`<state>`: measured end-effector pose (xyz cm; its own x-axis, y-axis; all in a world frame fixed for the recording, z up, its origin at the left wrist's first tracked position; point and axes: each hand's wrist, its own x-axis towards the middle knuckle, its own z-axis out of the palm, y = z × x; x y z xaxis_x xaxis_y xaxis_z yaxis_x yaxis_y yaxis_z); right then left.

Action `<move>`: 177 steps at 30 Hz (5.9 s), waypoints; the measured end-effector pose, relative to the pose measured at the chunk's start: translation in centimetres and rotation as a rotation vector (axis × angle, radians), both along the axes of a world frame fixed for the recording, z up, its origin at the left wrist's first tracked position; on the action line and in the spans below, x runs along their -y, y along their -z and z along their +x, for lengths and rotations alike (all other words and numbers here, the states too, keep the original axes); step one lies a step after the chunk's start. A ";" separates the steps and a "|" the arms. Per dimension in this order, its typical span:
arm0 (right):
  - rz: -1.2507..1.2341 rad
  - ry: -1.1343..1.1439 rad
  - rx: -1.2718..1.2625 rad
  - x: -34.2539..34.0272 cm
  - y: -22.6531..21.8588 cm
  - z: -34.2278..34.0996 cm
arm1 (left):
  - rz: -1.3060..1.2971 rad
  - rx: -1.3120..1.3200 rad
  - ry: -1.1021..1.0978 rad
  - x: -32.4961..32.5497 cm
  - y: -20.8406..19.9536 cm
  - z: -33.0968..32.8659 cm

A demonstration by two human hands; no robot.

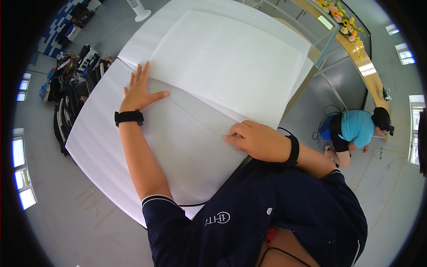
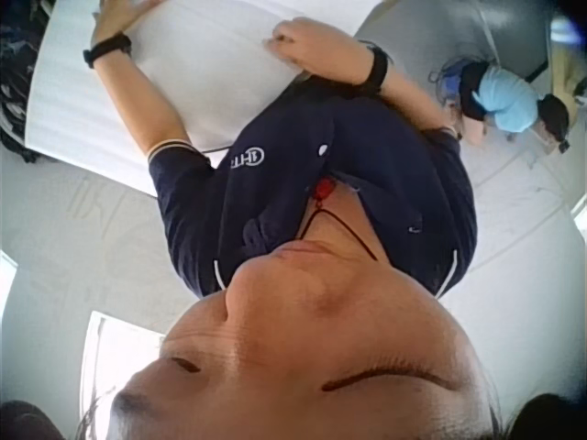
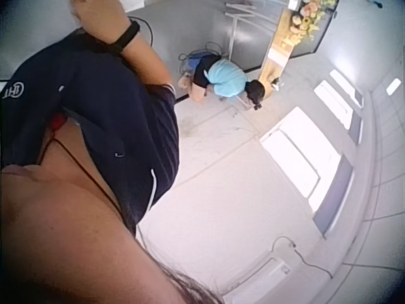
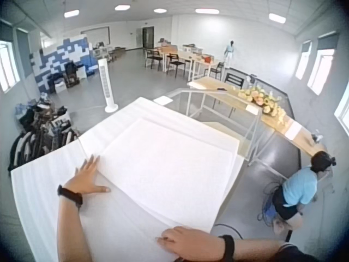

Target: The person removes protective foam sheets from a glass desk and then places a monitor, keyboard, and potted plant on the workspace.

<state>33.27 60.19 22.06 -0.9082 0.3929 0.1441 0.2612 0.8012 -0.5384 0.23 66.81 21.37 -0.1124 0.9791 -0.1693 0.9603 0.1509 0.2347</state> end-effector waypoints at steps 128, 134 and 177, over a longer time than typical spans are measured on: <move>-0.162 0.951 -0.370 -16.8 0.8 18.2 | 0.042 0.016 -0.179 -0.7 1.6 -1.8; -0.385 1.008 -0.399 -20.9 2.8 17.3 | 0.056 0.002 -0.190 -0.4 1.2 -1.6; -0.447 1.283 -0.946 -37.7 7.4 40.1 | 0.034 -0.028 -0.407 0.5 0.4 0.8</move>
<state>73.39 97.91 14.68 0.3575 0.9288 0.0982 0.0543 0.0842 -0.9950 1.08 66.35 20.99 -0.4959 0.8587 -0.1290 0.8300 0.5124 0.2203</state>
